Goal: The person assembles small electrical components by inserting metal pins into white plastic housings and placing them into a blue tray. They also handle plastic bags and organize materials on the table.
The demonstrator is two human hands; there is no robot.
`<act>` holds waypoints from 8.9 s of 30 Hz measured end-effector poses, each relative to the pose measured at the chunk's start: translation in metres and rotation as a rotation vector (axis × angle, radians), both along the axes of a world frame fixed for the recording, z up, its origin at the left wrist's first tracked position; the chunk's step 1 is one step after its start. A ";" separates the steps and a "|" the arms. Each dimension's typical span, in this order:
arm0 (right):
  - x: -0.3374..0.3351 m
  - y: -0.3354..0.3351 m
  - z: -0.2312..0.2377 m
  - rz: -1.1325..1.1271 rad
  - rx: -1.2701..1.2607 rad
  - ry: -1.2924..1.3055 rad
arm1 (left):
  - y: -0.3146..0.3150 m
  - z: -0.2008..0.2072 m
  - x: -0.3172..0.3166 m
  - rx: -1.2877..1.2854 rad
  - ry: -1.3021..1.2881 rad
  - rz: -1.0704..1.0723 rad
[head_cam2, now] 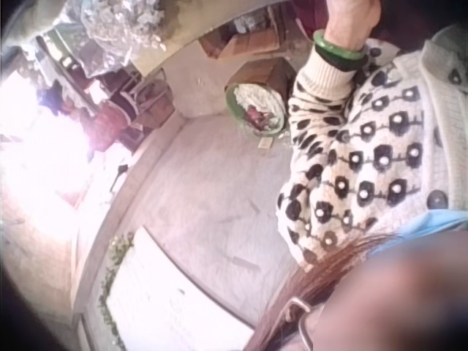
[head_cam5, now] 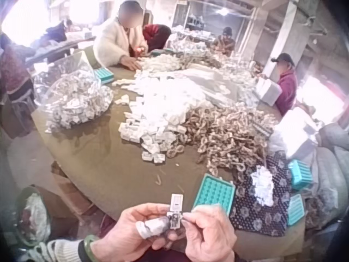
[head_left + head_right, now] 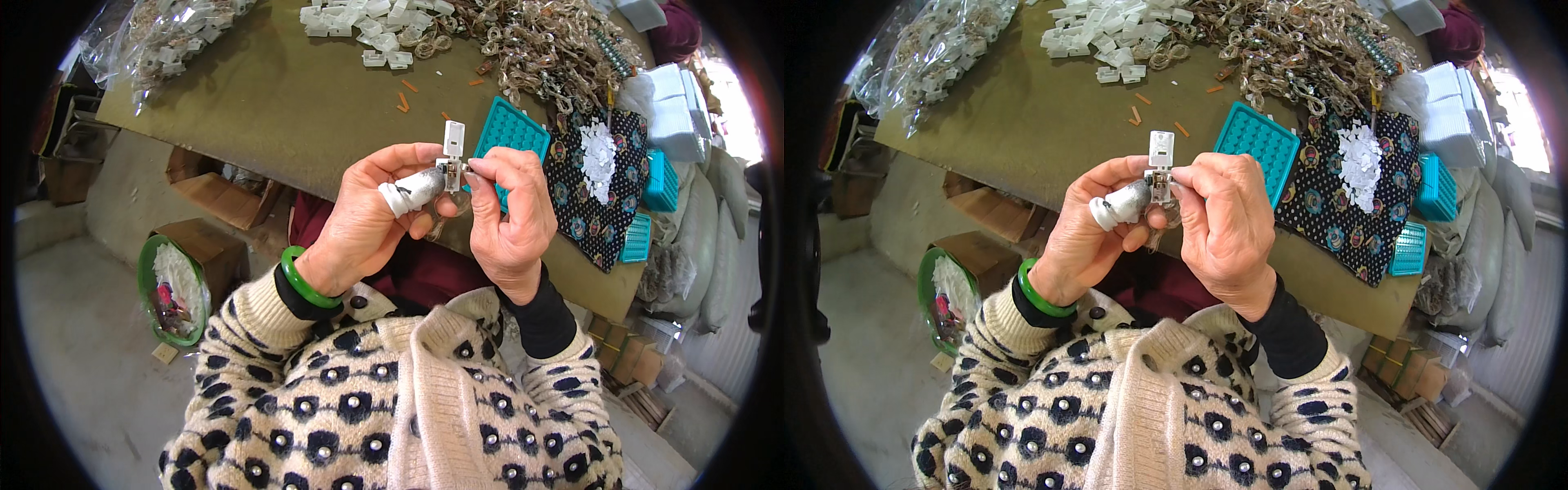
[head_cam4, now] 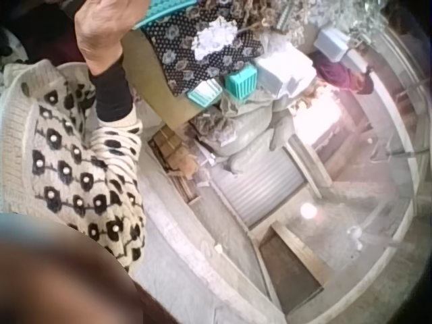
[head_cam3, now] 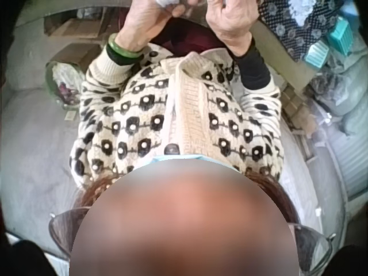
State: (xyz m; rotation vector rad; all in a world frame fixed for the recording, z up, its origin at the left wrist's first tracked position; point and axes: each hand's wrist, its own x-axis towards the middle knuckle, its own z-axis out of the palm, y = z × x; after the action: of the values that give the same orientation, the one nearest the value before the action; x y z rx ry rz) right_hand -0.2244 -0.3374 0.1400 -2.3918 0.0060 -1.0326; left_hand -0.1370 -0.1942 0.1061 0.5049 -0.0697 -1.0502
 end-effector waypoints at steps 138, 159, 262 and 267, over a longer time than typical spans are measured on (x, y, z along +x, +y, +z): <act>-0.016 0.021 -0.007 0.172 0.554 0.172 | 0.019 -0.001 -0.007 -0.113 0.082 -0.048; -0.030 -0.009 0.008 0.096 0.067 0.293 | 0.031 0.045 0.018 0.190 -0.579 0.109; -0.302 -0.237 -0.016 -0.595 0.754 -0.327 | -0.342 0.024 -0.200 -0.117 -1.719 -0.065; -0.291 -0.250 -0.025 -0.938 0.340 0.053 | -0.357 0.015 -0.196 0.151 -1.548 -0.181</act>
State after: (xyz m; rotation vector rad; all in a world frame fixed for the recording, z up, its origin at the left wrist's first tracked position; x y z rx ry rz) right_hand -0.5150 -0.5879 0.1153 -2.0707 1.3074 -1.2036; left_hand -0.3329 -0.5515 0.1212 1.3689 -1.4216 -0.6142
